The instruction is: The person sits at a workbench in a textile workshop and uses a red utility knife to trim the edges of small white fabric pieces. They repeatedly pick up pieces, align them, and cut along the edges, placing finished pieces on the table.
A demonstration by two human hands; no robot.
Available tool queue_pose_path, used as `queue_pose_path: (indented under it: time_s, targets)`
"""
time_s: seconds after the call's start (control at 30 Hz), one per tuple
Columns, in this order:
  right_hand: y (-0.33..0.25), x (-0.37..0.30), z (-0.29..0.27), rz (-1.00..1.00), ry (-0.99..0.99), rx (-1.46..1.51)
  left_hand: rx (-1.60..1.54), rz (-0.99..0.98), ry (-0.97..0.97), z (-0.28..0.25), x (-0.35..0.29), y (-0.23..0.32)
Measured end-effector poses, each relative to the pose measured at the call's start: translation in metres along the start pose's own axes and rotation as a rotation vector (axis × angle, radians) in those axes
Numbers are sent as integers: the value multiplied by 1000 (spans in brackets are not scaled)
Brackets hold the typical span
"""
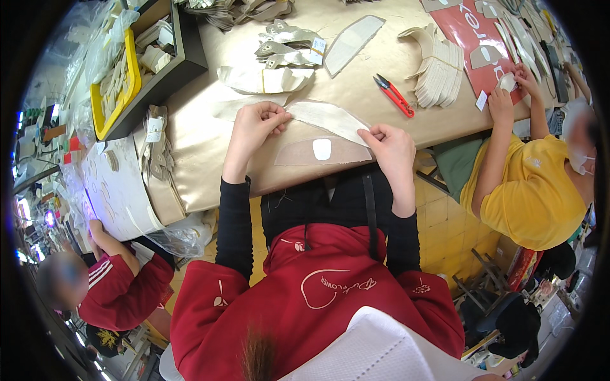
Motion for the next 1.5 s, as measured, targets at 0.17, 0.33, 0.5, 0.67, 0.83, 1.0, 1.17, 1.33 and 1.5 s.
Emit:
queue_pose_path:
  time_s: [0.17, 0.33, 0.5, 0.67, 0.83, 1.0, 1.17, 1.33, 1.5]
  targets:
    - [-1, 0, 0, -8, 1, 4, 20, 85, 92, 3, -7, 2]
    - [0, 0, -1, -35, -23, 32, 42, 41, 173, 5, -5, -1]
    - [11, -2, -1, 5, -56, 317, 178, 69, 275, 9, -24, 10]
    - [4, -14, -5, -132, -109, 503, 400, 750, 298, 58, -73, 52]
    - [-18, -26, 2, -380, -183, 761, 179, 678, 212, 90, -68, 46]
    - [-7, -10, 20, -200, -219, 669, -728, 80, 362, 52, -45, 9]
    - [-12, -11, 19, -207, -186, 661, -1092, 79, 345, 1, -45, 13]
    - [-39, -28, 8, -375, -99, 831, -1118, -11, 156, 29, -64, 24]
    - [-21, -32, 22, 133, -352, 1084, -1086, -21, -131, 76, -73, 30]
Point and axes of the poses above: each hand's wrist, its own x-axis towards the middle knuckle, its own z-axis out of the palm, y = z × x, the point moved 5 cm from there along x, towards the middle knuckle, and after that the axes turned 6 degrees about y, right-handed, at the moved point
